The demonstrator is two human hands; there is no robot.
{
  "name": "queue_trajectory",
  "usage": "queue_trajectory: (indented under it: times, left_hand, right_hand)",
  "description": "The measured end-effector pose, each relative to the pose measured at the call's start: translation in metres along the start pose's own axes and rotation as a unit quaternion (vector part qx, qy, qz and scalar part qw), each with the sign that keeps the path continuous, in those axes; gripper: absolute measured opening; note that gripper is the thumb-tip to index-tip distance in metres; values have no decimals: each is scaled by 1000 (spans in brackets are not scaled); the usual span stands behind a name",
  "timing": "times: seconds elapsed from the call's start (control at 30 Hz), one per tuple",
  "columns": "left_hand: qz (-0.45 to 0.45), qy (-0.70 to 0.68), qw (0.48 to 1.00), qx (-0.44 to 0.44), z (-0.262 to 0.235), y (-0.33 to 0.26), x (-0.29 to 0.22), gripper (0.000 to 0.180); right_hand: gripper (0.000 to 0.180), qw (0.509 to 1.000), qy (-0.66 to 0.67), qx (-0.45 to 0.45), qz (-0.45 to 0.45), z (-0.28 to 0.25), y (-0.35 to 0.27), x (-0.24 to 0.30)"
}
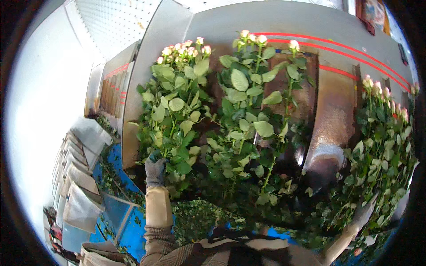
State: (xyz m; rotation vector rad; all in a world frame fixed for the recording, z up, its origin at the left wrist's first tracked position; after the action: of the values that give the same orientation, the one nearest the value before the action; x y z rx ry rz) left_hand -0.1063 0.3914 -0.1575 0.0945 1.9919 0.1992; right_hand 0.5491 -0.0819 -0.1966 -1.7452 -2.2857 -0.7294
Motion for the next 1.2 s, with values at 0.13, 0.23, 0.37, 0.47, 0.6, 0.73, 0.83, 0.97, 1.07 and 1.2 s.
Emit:
queue_trajectory:
  times: [0.13,0.23,0.37,0.47,0.6,0.73,0.83,0.97,1.07,1.2]
  left_hand:
    - [-71,-21,989,127,4,-39,-4,39]
    - [-130,-195,965,117,27,-80,14,42]
    - [-226,-475,849,49,42,-92,33,46]
    - [-293,-529,790,102,45,-90,42,49]
    - [-173,-78,972,136,53,-103,-15,68]
    - [-192,-217,956,53,66,-103,15,64]
    - [-14,-69,985,157,52,-112,-13,45]
    - [-152,-189,960,141,42,-122,10,36]
    - [-185,-213,933,224,26,-116,4,34]
    - [17,-54,986,156,54,-126,10,37]
  right_hand:
    - [53,905,349,2,-244,-23,-72,158]
    - [56,742,489,364,-279,23,-137,289]
    - [66,594,454,626,-222,86,-206,451]
    - [68,598,438,664,-100,184,-243,515]
    - [53,558,434,664,-243,216,-297,552]
    - [50,610,507,537,-288,181,-332,559]
    - [56,600,550,510,-278,143,-308,549]
    - [58,565,568,542,-253,103,-276,525]
    - [55,553,615,515,-225,117,-247,504]
    - [77,578,425,646,-261,140,-288,493]
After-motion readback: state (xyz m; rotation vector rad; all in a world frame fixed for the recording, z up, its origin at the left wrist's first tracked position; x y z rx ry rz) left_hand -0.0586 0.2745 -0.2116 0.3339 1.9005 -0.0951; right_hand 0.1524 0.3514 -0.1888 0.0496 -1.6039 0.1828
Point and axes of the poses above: each hand's wrist, its own y-axis towards the middle knuckle, its own z-axis out of the palm, x = y × z, the point moved 2 cm from there along y, towards the middle knuckle, and after that the axes turned 4 degrees about y, right-handed, at the moved point
